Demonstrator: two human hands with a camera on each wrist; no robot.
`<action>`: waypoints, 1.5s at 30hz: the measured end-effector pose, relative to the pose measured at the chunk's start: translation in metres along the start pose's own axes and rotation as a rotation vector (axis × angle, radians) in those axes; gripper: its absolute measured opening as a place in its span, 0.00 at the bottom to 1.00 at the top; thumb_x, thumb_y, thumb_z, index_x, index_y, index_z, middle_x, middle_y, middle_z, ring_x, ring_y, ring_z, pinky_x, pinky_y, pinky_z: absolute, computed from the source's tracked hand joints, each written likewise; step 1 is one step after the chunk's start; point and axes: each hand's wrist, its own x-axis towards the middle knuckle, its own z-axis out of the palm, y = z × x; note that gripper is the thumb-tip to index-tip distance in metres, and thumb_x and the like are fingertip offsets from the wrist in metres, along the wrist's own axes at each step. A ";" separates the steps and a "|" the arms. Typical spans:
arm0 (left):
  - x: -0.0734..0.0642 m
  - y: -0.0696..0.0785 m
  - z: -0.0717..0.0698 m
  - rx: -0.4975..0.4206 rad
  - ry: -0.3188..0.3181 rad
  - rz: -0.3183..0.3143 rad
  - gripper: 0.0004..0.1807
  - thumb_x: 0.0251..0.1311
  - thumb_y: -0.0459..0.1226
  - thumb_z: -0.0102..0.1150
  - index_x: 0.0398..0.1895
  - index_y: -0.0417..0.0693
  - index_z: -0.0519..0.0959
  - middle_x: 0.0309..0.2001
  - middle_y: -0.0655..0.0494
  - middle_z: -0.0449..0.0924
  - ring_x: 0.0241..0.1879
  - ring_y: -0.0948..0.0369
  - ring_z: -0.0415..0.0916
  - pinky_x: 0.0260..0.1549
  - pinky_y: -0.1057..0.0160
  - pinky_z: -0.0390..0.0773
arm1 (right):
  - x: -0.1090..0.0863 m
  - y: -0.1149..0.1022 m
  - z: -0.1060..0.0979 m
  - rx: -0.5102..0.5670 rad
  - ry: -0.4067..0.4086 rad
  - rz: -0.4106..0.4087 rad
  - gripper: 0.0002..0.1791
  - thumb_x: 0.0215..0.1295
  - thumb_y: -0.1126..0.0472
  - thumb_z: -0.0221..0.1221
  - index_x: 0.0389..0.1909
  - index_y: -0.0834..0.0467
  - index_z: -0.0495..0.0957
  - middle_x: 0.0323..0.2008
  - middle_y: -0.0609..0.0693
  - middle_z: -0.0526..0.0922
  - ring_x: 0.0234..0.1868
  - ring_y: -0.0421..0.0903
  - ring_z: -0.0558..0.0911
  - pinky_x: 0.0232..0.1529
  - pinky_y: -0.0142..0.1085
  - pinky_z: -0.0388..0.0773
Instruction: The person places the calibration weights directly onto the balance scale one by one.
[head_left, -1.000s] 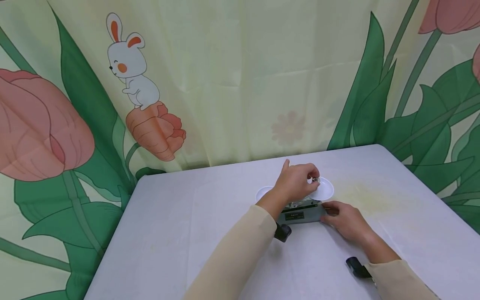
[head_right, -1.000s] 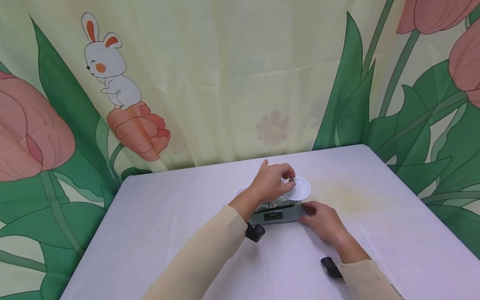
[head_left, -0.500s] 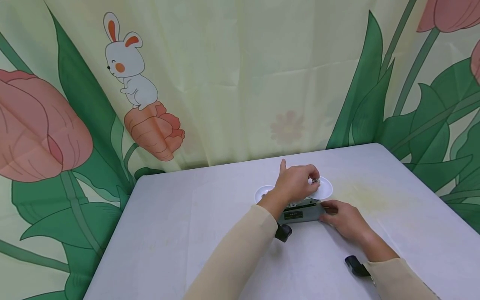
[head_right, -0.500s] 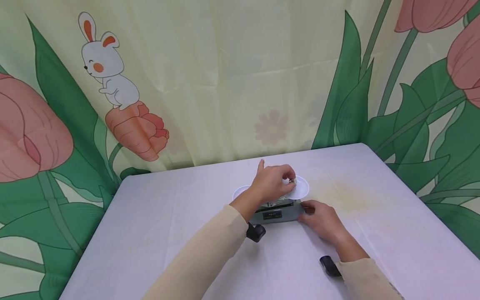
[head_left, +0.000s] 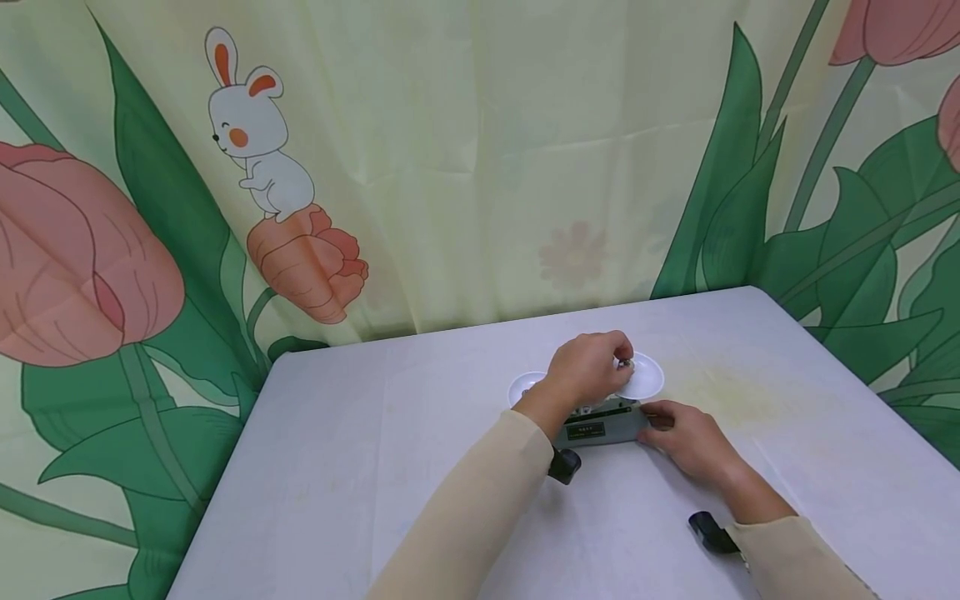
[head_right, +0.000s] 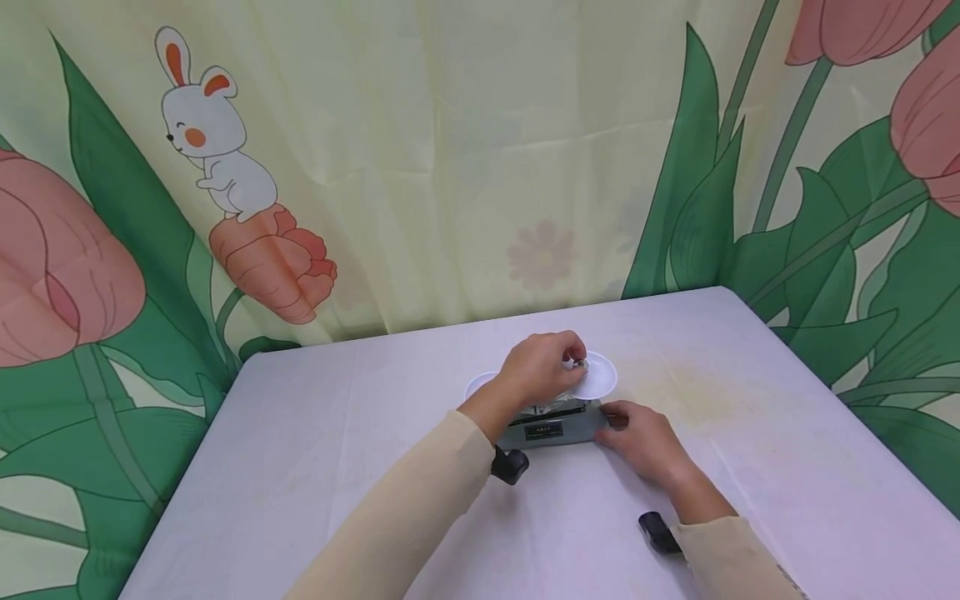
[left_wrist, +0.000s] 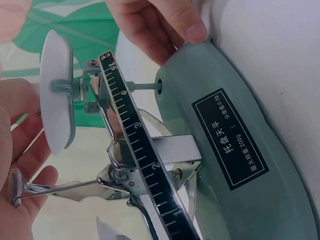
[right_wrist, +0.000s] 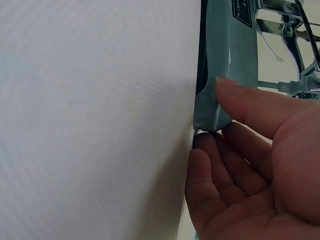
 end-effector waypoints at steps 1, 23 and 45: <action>0.000 0.000 0.000 -0.002 -0.002 -0.002 0.09 0.67 0.47 0.62 0.48 0.62 0.80 0.43 0.73 0.81 0.37 0.71 0.71 0.35 0.74 0.70 | 0.000 0.000 0.000 0.001 -0.001 0.001 0.30 0.65 0.58 0.66 0.62 0.71 0.72 0.58 0.69 0.77 0.58 0.67 0.76 0.56 0.61 0.71; 0.002 -0.003 -0.001 0.006 -0.018 0.022 0.12 0.67 0.48 0.61 0.51 0.62 0.81 0.46 0.73 0.80 0.45 0.70 0.73 0.42 0.71 0.71 | -0.002 0.000 0.000 0.013 0.005 -0.019 0.30 0.64 0.58 0.65 0.61 0.72 0.72 0.56 0.69 0.78 0.57 0.66 0.77 0.55 0.60 0.72; 0.002 -0.001 0.001 0.065 -0.010 0.016 0.11 0.67 0.49 0.62 0.49 0.63 0.81 0.42 0.74 0.79 0.42 0.70 0.71 0.40 0.69 0.69 | -0.002 -0.001 -0.001 0.012 0.011 -0.027 0.30 0.64 0.58 0.65 0.61 0.73 0.71 0.57 0.70 0.77 0.58 0.67 0.77 0.55 0.61 0.72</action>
